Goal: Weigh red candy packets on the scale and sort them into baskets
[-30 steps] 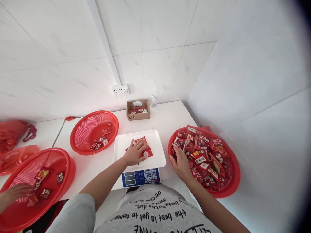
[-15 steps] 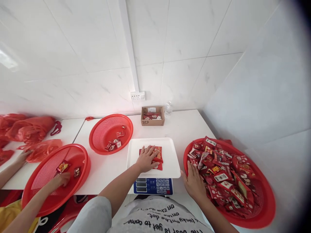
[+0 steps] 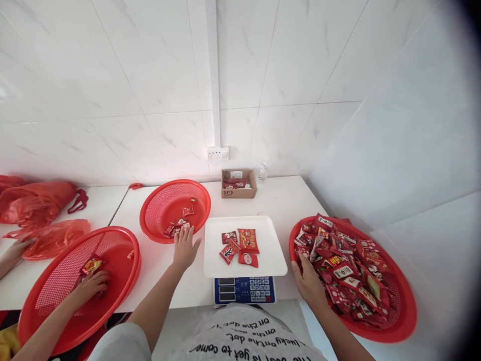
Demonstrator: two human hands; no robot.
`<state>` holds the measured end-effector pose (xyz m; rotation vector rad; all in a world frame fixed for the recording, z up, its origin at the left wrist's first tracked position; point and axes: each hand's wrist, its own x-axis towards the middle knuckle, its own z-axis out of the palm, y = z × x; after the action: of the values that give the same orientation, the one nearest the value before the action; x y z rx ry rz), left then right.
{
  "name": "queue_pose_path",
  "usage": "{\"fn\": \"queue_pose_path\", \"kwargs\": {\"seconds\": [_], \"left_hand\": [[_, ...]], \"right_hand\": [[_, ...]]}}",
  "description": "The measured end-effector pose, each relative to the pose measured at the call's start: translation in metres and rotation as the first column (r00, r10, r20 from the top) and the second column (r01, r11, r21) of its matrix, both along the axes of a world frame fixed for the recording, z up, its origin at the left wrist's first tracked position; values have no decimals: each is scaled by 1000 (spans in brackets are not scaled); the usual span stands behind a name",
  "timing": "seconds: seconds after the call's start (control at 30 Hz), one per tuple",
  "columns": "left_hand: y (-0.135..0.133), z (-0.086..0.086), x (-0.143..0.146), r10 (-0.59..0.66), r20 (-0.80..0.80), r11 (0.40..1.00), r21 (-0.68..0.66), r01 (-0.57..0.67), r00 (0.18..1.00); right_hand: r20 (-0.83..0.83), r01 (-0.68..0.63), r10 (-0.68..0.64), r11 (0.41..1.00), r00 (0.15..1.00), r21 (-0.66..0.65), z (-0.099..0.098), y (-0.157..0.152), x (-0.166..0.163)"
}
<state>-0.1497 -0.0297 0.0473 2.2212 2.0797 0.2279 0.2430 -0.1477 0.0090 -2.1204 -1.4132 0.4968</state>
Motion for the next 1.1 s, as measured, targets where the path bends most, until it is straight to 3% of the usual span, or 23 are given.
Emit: {"fn": "queue_pose_path", "kwargs": {"seconds": [0.1,0.2,0.43,0.73,1.1], "left_hand": [[-1,-1,-28,-73,-27,997,-7,73,997],[-1,0,-47,-52,-36,998,-24,51,998],[-2,13,-78,132,46,984,-131,-125,990],[-20,19,-104,416,28,909,-26,-415,909],[-8,25,-116,559,147,829,-85,-553,816]], "right_hand": [[-11,23,-23,1000,1000,1,4,0,-3],[-11,58,-58,998,998,5,7,-1,-6],[-16,86,-85,993,996,86,7,0,-5],[32,124,-126,990,992,60,8,2,-7],[28,150,-153,985,988,91,8,1,-6]]}}
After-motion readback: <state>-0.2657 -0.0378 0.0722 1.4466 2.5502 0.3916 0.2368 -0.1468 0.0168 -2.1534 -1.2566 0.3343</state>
